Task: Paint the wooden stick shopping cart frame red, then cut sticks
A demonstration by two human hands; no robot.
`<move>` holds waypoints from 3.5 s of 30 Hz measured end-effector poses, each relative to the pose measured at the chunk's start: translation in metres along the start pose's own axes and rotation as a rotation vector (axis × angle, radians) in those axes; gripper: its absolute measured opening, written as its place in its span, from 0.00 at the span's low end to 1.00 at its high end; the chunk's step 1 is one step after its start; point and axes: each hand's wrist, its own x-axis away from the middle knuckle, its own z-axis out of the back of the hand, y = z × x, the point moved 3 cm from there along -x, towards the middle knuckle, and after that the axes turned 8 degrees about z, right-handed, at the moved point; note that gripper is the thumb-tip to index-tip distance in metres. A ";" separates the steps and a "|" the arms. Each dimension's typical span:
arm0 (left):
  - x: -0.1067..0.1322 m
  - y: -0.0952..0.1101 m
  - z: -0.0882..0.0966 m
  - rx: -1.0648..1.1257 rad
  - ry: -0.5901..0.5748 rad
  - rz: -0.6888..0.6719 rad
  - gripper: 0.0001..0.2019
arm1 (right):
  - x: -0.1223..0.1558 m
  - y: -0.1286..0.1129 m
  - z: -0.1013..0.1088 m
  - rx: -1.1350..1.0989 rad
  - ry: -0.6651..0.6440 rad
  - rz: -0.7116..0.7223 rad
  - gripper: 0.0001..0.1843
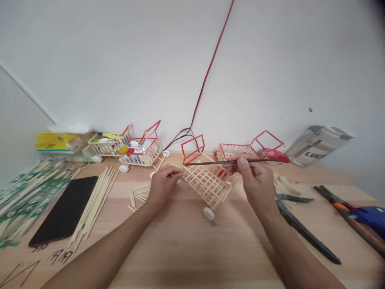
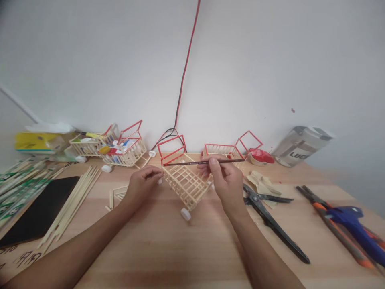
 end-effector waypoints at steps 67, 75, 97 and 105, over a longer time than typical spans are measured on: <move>-0.001 -0.004 0.001 -0.031 0.022 -0.042 0.04 | -0.002 0.002 0.017 0.392 0.150 0.138 0.15; -0.001 -0.001 0.000 -0.029 0.024 -0.034 0.04 | -0.003 -0.015 0.018 0.643 0.113 0.250 0.17; 0.000 0.000 0.001 -0.028 0.024 -0.018 0.06 | -0.005 -0.023 0.039 0.637 0.155 0.130 0.16; -0.001 -0.004 0.000 -0.025 0.020 -0.040 0.05 | 0.001 -0.033 0.053 0.672 0.151 0.055 0.16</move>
